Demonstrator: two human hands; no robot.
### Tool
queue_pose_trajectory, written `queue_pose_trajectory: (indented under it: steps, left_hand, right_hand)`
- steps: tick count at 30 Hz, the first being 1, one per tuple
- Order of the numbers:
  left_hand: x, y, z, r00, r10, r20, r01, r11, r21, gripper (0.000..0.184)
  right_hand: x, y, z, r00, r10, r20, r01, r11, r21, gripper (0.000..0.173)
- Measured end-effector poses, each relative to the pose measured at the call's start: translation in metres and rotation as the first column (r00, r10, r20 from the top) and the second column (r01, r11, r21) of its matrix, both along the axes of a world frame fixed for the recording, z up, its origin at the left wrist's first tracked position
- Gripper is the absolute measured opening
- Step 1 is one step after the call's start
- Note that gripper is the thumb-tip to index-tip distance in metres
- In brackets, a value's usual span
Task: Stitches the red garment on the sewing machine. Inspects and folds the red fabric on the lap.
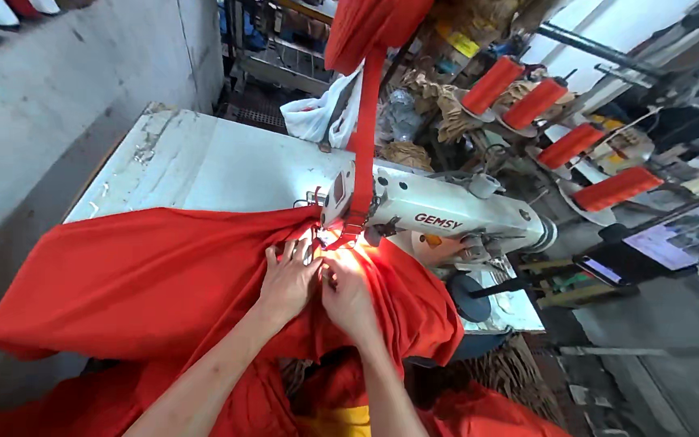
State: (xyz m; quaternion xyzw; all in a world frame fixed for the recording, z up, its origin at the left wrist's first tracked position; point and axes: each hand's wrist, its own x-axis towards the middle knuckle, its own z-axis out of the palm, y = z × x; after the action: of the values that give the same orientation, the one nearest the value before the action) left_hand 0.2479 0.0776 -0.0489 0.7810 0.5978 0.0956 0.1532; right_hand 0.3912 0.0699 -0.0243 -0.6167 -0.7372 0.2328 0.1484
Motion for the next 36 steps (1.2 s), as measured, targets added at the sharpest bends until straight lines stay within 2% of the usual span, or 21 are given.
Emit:
queue_pose_trajectory:
  steps: [1,3,5,9,13,17,20,23,27,29,32,36]
  left_hand:
    - [0.000,0.000,0.001,1.000,-0.004,-0.008,0.004,1.000,-0.017,0.043]
    - [-0.002,0.002,0.001,1.000,-0.018,-0.019,0.017,0.999,-0.034,0.045]
    - [-0.004,0.004,-0.002,1.000,-0.028,-0.013,0.027,0.999,-0.040,0.043]
    - [-0.007,0.007,-0.010,0.999,-0.012,0.044,0.012,1.000,0.006,0.038]
    - [-0.005,0.010,-0.017,0.997,0.003,0.081,-0.012,0.994,0.106,0.031]
    - [0.008,0.017,-0.014,0.993,0.103,0.060,-0.112,0.980,0.165,0.031]
    - [0.028,0.014,-0.003,0.956,0.286,0.058,-0.291,0.951,0.101,0.032]
    - [0.032,0.013,-0.009,0.931,0.358,0.073,-0.364,0.923,0.121,0.033]
    - [0.019,0.018,-0.021,0.951,0.297,0.081,-0.307,0.936,0.171,0.030]
    - [0.016,0.018,-0.020,0.965,0.253,0.069,-0.261,0.944,0.203,0.032]
    - [0.015,0.012,0.013,0.988,0.153,-0.009,-0.152,0.987,0.048,0.040]
    - [0.009,0.023,-0.026,0.987,0.146,0.061,-0.157,0.944,0.289,0.028]
  right_hand:
    - [-0.008,-0.010,-0.006,0.998,-0.057,-0.013,0.057,0.998,-0.012,0.046]
    - [-0.017,-0.016,-0.018,0.984,-0.145,0.105,0.141,0.989,0.038,0.052]
    - [-0.018,-0.011,-0.024,0.962,-0.169,0.213,0.144,0.981,0.126,0.048]
    - [-0.005,0.004,-0.041,0.970,-0.088,0.226,0.001,0.933,0.359,0.042]
    - [0.011,0.021,-0.050,0.979,0.061,0.195,-0.143,0.885,0.443,0.040]
    - [0.021,0.045,-0.058,0.967,0.134,0.217,-0.234,0.802,0.550,0.019]
    - [0.023,0.051,-0.058,0.962,0.141,0.232,-0.249,0.799,0.547,0.020]
    - [0.022,0.046,-0.059,0.964,0.133,0.230,-0.240,0.806,0.541,0.026]
    - [0.024,0.032,-0.057,0.978,0.153,0.144,-0.206,0.832,0.514,0.035]
    - [0.022,0.027,-0.058,0.984,0.103,0.146,-0.165,0.835,0.525,0.038]
    - [0.019,0.024,-0.056,0.982,0.040,0.185,-0.133,0.840,0.525,0.038]
    - [0.012,0.026,-0.055,0.970,-0.018,0.242,-0.109,0.861,0.497,0.033]
